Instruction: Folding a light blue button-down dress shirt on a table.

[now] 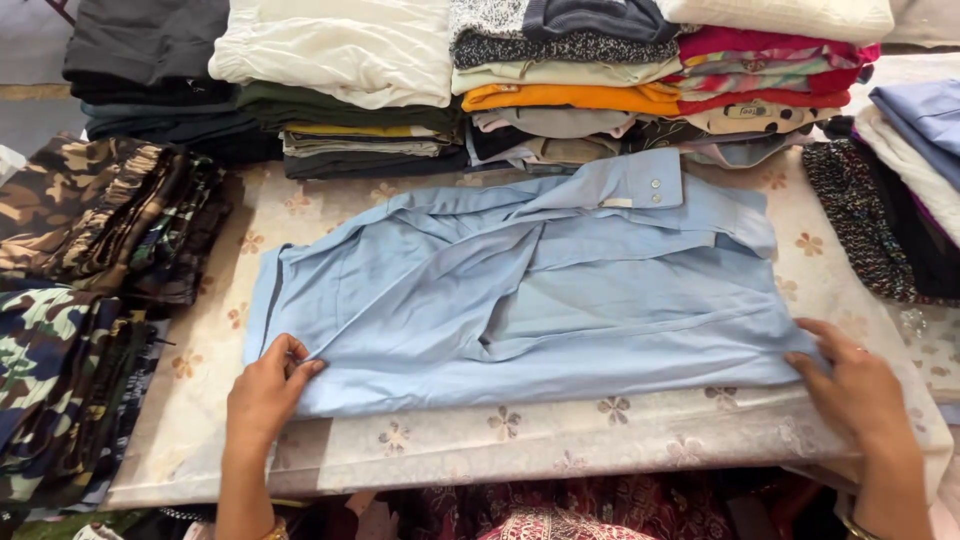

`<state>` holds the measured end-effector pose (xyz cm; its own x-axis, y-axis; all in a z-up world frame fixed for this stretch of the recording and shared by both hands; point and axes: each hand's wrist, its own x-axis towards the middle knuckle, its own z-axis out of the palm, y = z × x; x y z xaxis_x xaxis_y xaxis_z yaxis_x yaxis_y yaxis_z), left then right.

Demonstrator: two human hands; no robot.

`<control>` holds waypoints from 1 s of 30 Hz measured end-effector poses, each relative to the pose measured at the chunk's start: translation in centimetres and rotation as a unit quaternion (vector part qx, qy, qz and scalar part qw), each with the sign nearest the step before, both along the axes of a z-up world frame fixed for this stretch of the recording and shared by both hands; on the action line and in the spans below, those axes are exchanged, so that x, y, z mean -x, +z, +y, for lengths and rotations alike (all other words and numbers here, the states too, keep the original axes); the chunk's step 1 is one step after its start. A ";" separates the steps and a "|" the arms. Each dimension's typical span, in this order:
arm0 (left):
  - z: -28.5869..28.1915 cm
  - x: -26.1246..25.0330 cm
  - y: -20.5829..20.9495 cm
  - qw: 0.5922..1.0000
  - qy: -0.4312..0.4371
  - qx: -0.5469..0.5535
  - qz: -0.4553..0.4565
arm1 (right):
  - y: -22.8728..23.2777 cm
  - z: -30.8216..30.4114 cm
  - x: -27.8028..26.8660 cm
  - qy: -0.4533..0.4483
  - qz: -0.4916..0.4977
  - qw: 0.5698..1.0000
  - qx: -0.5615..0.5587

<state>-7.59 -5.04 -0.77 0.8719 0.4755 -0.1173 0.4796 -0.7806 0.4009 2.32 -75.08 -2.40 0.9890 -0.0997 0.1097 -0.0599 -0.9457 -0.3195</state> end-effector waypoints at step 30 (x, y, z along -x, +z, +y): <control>-5.0 -3.2 2.8 0.916 -0.127 -0.229 -0.305 | 5.0 9.4 -10.4 0.171 -0.151 0.974 -0.006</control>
